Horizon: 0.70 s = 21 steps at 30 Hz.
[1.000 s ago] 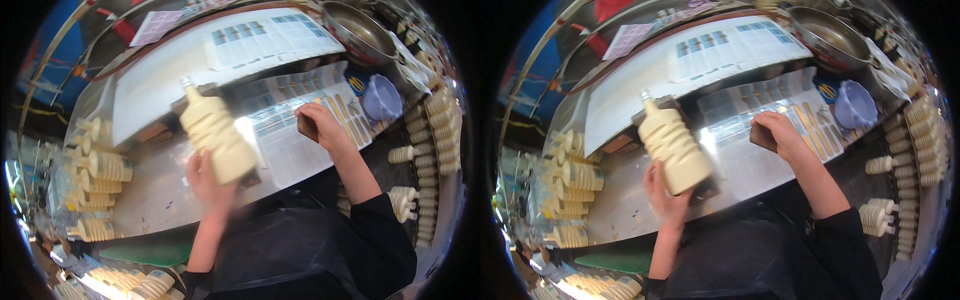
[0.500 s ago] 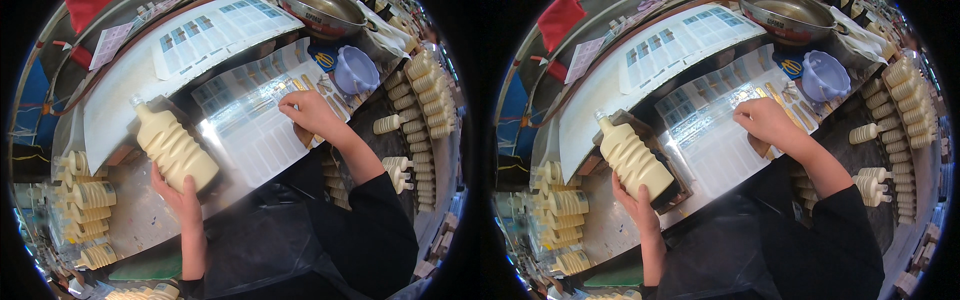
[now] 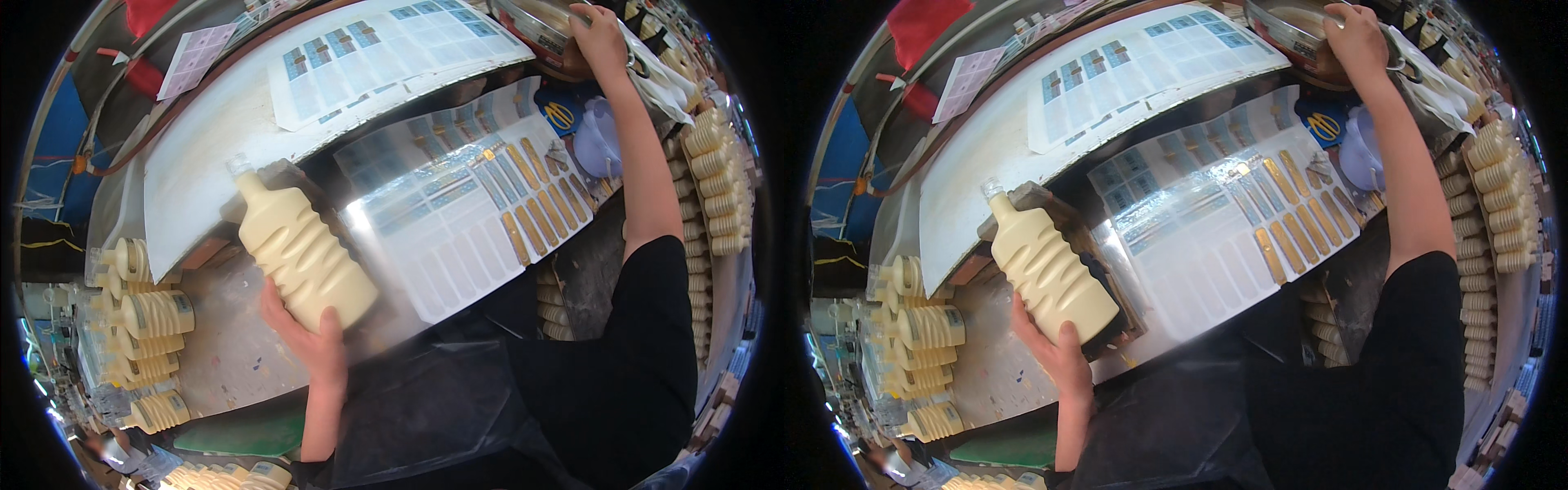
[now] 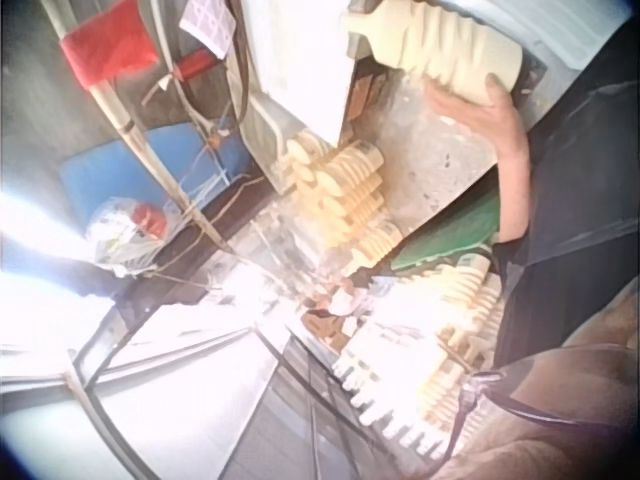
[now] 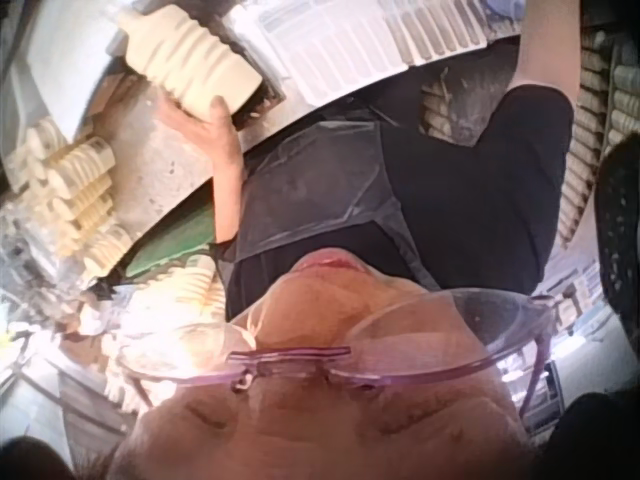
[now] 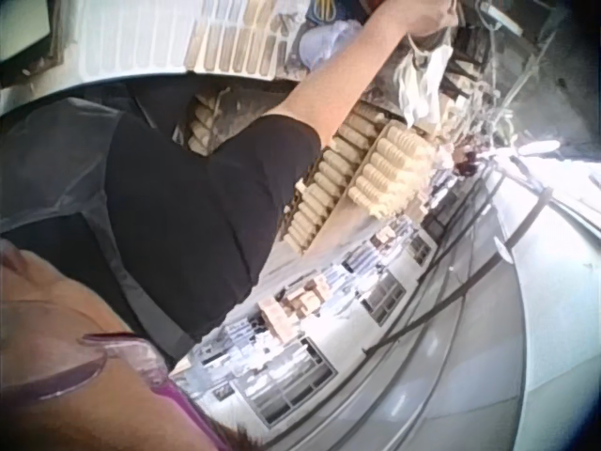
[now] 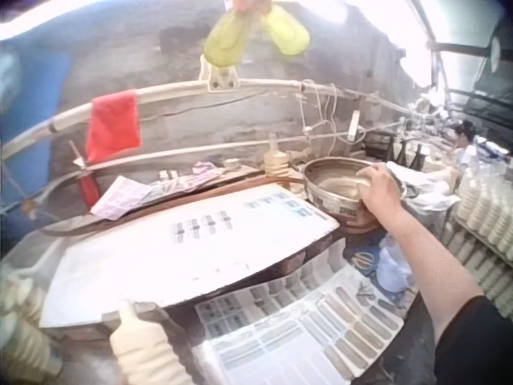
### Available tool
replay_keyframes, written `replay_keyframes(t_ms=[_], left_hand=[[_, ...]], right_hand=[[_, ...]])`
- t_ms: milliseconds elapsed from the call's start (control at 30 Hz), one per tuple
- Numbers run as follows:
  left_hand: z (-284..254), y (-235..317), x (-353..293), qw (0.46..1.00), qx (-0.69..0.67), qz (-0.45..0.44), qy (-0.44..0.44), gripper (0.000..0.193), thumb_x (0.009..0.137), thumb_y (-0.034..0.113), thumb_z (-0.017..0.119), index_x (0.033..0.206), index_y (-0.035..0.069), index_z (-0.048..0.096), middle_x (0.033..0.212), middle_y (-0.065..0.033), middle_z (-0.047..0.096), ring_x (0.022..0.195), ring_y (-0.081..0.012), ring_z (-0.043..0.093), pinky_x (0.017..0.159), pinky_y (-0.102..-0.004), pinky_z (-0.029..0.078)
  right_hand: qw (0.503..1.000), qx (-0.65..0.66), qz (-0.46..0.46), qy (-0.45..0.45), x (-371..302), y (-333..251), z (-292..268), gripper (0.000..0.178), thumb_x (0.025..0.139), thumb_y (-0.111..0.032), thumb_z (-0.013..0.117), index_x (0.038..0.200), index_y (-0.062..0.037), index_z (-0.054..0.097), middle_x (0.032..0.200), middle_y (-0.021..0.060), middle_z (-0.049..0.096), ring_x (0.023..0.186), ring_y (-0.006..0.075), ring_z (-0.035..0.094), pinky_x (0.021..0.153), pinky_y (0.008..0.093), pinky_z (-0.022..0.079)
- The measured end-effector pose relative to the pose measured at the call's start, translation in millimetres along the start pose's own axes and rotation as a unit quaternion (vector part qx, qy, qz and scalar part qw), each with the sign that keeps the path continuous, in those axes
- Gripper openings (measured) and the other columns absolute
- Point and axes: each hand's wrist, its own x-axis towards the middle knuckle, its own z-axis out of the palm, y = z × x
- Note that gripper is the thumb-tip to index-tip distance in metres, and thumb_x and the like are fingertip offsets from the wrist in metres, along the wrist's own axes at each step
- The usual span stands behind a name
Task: The person repeatedly applies adhesive labels to the neck and body of cream-colored plastic bottles. They pick up each bottle, smooth the label onto the surface, and place the finished bottle aside. The process is repeated for multiple bottles in a continuous sequence.
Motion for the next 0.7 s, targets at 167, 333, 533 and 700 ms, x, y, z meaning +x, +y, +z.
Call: replay_keyframes(t_ms=[167, 333, 533, 700], left_hand=[[1.2, -4.4, -2.2, 1.000, 0.004, 0.006, 0.013, 0.089, 0.079, 0.028, 0.064, 0.156, 0.000, 0.029, 0.151, -0.0232, 0.033, 0.141, -0.0399, 0.035, 0.120, -0.0510, 0.027], [1.0, -8.4, -1.6, 1.000, -0.010, 0.014, 0.011, 0.090, 0.076, 0.025, 0.065, 0.155, 0.000, 0.030, 0.151, -0.0233, 0.034, 0.141, -0.0402, 0.035, 0.120, -0.0506, 0.027], [-2.4, -7.4, -2.4, 1.000, 0.002, 0.016, 0.014, 0.090, 0.075, 0.023, 0.066, 0.154, 0.000, 0.031, 0.150, -0.0233, 0.036, 0.139, -0.0406, 0.036, 0.119, -0.0504, 0.028], [-2.3, -4.6, -1.0, 1.000, 0.007, 0.022, 0.003, 0.089, 0.076, 0.022, 0.067, 0.155, 0.000, 0.031, 0.151, -0.0234, 0.036, 0.139, -0.0405, 0.036, 0.119, -0.0506, 0.028]], right_hand=[[0.911, -0.027, 0.083, -0.404, 29.0, 24.2, 53.8, 0.034, 0.089, -0.033, 0.069, 0.111, -0.0078, 0.075, 0.101, 0.0171, 0.075, 0.092, 0.0336, 0.072, 0.084, 0.0422, 0.055], [0.875, 0.028, 0.145, -0.462, 35.5, 35.1, 83.4, 0.037, 0.091, -0.035, 0.068, 0.114, -0.0066, 0.077, 0.101, 0.0134, 0.077, 0.091, 0.0265, 0.074, 0.085, 0.0380, 0.055], [0.758, 0.179, 0.284, -0.559, 27.8, 51.4, 101.1, 0.051, 0.086, -0.040, 0.073, 0.125, -0.0081, 0.074, 0.110, 0.0102, 0.075, 0.101, 0.0227, 0.068, 0.092, 0.0382, 0.050], [0.816, 0.297, 0.293, -0.399, 37.2, 53.9, 72.8, 0.038, 0.095, -0.045, 0.074, 0.078, -0.0113, 0.065, 0.063, -0.0054, 0.054, 0.042, 0.0052, 0.035, 0.046, 0.0249, 0.029]])
